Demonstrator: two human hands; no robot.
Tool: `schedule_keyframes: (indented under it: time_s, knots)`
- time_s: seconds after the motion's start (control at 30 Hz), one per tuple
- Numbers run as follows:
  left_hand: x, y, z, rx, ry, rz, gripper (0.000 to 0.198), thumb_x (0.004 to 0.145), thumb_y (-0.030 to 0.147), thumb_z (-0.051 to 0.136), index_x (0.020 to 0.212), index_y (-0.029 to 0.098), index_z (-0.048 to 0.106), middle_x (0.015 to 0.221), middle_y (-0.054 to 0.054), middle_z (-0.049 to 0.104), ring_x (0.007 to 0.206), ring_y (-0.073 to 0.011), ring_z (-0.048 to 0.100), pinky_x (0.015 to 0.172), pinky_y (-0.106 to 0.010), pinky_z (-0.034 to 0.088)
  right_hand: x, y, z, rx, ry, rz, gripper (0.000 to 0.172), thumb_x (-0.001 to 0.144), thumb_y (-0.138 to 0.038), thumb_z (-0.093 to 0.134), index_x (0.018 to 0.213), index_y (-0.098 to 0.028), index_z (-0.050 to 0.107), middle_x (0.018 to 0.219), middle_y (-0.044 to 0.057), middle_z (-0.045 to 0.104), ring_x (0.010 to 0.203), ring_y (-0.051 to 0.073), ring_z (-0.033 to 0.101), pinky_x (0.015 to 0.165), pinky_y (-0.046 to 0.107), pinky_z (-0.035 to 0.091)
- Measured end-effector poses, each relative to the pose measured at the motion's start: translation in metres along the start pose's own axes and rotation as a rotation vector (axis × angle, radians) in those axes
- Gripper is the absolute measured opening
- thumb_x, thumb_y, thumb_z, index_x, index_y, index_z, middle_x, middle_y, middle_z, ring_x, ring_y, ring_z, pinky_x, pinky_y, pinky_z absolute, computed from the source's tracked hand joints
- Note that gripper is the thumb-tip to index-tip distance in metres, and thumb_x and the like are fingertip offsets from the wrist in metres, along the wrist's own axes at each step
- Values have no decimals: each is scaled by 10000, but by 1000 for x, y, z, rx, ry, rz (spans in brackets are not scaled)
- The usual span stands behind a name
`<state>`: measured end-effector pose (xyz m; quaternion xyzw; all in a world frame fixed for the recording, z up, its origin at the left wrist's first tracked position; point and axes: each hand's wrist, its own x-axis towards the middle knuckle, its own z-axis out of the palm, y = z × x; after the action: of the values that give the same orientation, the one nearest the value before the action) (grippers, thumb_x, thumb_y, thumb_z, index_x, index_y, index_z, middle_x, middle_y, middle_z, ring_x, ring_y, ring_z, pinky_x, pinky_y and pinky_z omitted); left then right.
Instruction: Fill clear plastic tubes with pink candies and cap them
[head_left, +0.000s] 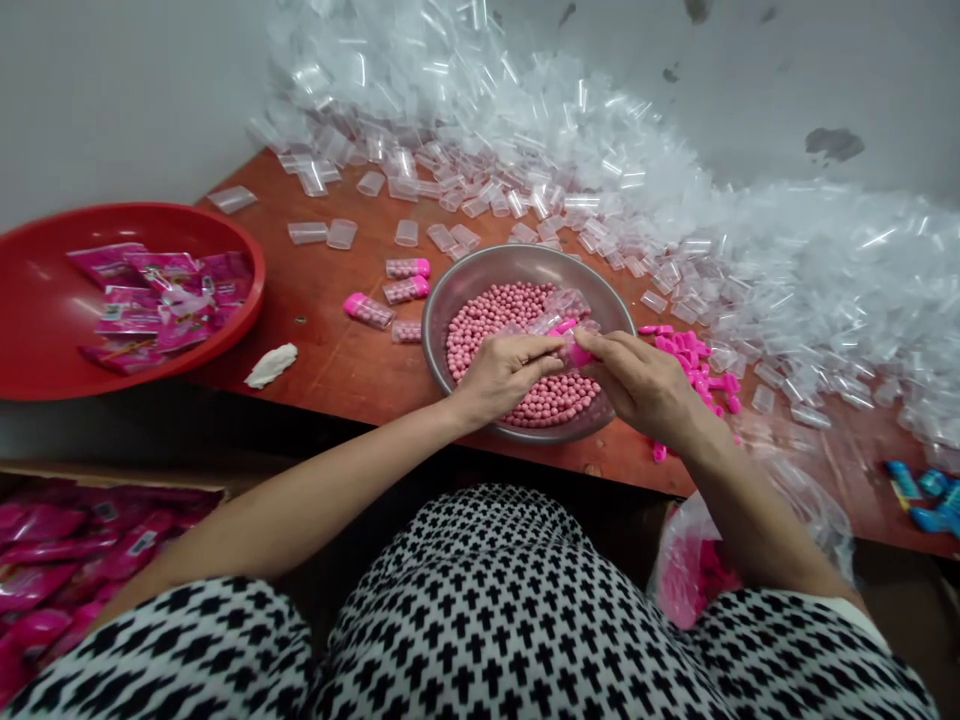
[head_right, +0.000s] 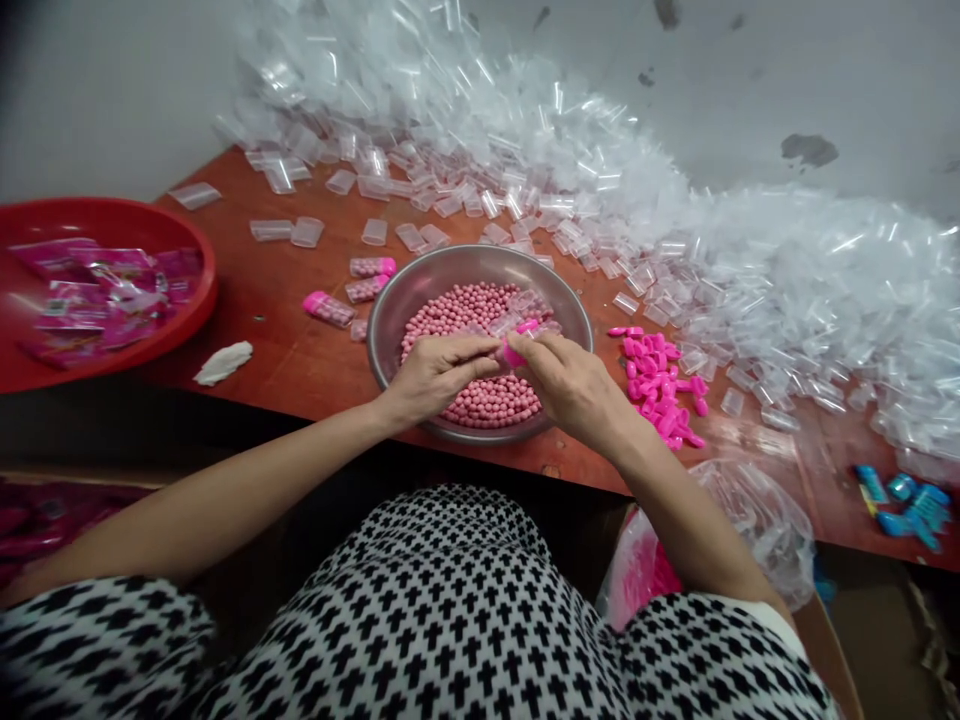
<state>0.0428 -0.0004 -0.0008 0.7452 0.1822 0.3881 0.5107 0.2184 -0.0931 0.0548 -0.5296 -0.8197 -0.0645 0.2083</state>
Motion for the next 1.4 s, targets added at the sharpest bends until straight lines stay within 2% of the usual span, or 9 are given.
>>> schedule_keyframes:
  time_s: [0.17,0.3,0.43,0.53,0.7,0.87,1.0,1.23,1.4]
  knots:
    - [-1,-2,2,148,-9,75,204,833,257,612,984,223,745,918,-55,750,819,-180,679,770,-286,500,-2,2,5,-44,-58,-59,353,925,-170,446,1267,-213,525,935,96,680,843,199,636,760,314,529]
    - [2,-2,2,117,-33,49,187,821,253,619,945,213,754,828,-49,742,777,-178,671,764,-284,497,3,7,4,76,-103,19,309,922,-209,472,1207,-212,589,958,98,689,864,198,647,783,323,529]
    - [7,1,-2,-243,-47,-102,258,808,310,643,1017,192,740,995,-60,734,921,-199,673,835,-307,517,-1,11,1,575,-33,256,433,868,-330,616,1291,-264,551,1162,77,665,1064,219,634,914,353,512]
    - [9,2,-5,-405,-54,-201,346,779,371,680,1047,159,730,1002,-79,732,918,-214,677,831,-329,534,-13,15,5,1031,-13,436,554,772,-377,733,1290,-332,543,1261,37,627,1039,213,660,908,369,529]
    - [6,-2,-1,-223,-96,-65,259,787,326,678,992,183,750,958,-70,739,917,-202,666,867,-340,520,-18,24,16,1252,109,623,375,671,-438,803,990,-269,704,980,10,722,866,179,693,853,328,551]
    - [4,-8,2,-35,-42,86,209,801,248,672,997,249,746,1070,-55,708,1155,-219,558,1022,-406,429,-4,24,21,1497,-196,722,498,647,-529,776,1013,-203,689,1022,65,707,961,241,673,794,381,586]
    - [3,-10,2,11,-56,101,196,826,238,644,994,255,745,1053,-63,701,1190,-230,527,1048,-446,405,1,17,27,1687,-323,779,394,678,-486,737,924,-181,699,883,64,723,911,246,683,836,446,571]
    - [4,-11,1,67,-24,115,183,845,237,617,971,241,749,1072,-70,683,1170,-229,545,1028,-430,430,13,5,34,1758,-160,950,190,603,-337,697,709,-183,666,679,33,706,790,253,688,818,483,569]
    - [3,-11,1,134,35,149,195,845,195,599,975,207,743,1056,-72,693,1150,-219,558,1003,-397,447,21,-1,43,1716,-73,1013,176,625,-327,628,708,-172,642,613,38,683,766,257,694,749,453,589]
